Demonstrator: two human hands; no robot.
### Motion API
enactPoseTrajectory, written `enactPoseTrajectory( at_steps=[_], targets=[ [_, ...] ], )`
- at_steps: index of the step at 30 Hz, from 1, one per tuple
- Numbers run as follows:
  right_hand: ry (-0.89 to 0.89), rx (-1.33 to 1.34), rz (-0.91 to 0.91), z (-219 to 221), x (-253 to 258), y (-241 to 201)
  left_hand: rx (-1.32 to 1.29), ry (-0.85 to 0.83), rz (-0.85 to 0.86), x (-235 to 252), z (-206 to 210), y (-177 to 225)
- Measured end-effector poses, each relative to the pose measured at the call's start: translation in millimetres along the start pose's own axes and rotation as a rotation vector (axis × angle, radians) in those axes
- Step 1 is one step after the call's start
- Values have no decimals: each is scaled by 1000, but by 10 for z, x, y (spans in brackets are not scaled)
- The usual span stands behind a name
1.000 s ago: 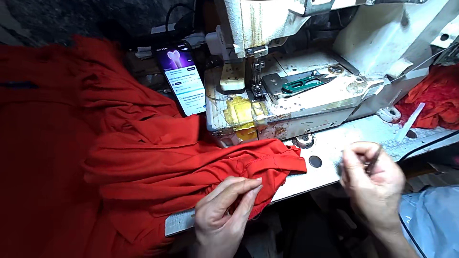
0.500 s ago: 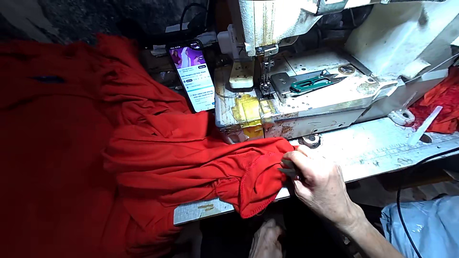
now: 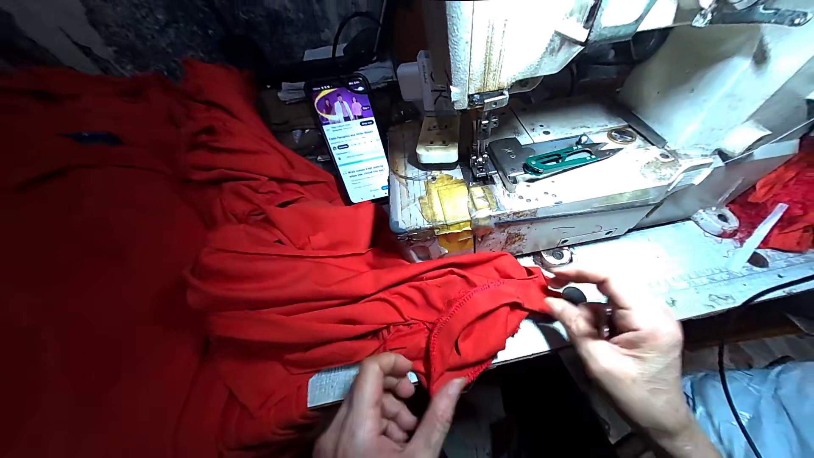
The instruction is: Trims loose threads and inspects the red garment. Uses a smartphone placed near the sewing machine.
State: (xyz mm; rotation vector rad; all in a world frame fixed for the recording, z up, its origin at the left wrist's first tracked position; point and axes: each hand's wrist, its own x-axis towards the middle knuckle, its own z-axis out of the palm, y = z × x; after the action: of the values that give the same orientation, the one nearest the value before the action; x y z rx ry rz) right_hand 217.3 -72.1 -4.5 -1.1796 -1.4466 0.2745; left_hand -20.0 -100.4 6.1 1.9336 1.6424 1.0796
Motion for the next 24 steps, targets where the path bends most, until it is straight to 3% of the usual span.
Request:
enactPoseTrajectory(
  at_steps=[2,5,8,10,12,14,17,20,24],
  targets=[
    [-82,-6,-41,97,73,-52,28,-5,-3,-50,118,10],
    [-203,-139,36,149,174,-101,25,61,35,-58,240,16],
    [-294,-107,62,185,155,-114,13,87,45,-34,280,9],
    [-236,8,88,221,79,-149,-47,122,73,-31,275,-22],
    [-172,365,244,125,72,-162,-159,167,125,25,115,-46],
    [24,588,338,-47,127,-137,-202,213,179,150,-144,-66],
    [334,251,285,-193,179,22,-237,141,195,338,-297,-117],
    [211,77,251,-183,13,-33,-241,68,173,360,-170,-144],
    [-31,176,257,-63,-246,-327,-272,161,167,305,-60,-109]
  ],
)
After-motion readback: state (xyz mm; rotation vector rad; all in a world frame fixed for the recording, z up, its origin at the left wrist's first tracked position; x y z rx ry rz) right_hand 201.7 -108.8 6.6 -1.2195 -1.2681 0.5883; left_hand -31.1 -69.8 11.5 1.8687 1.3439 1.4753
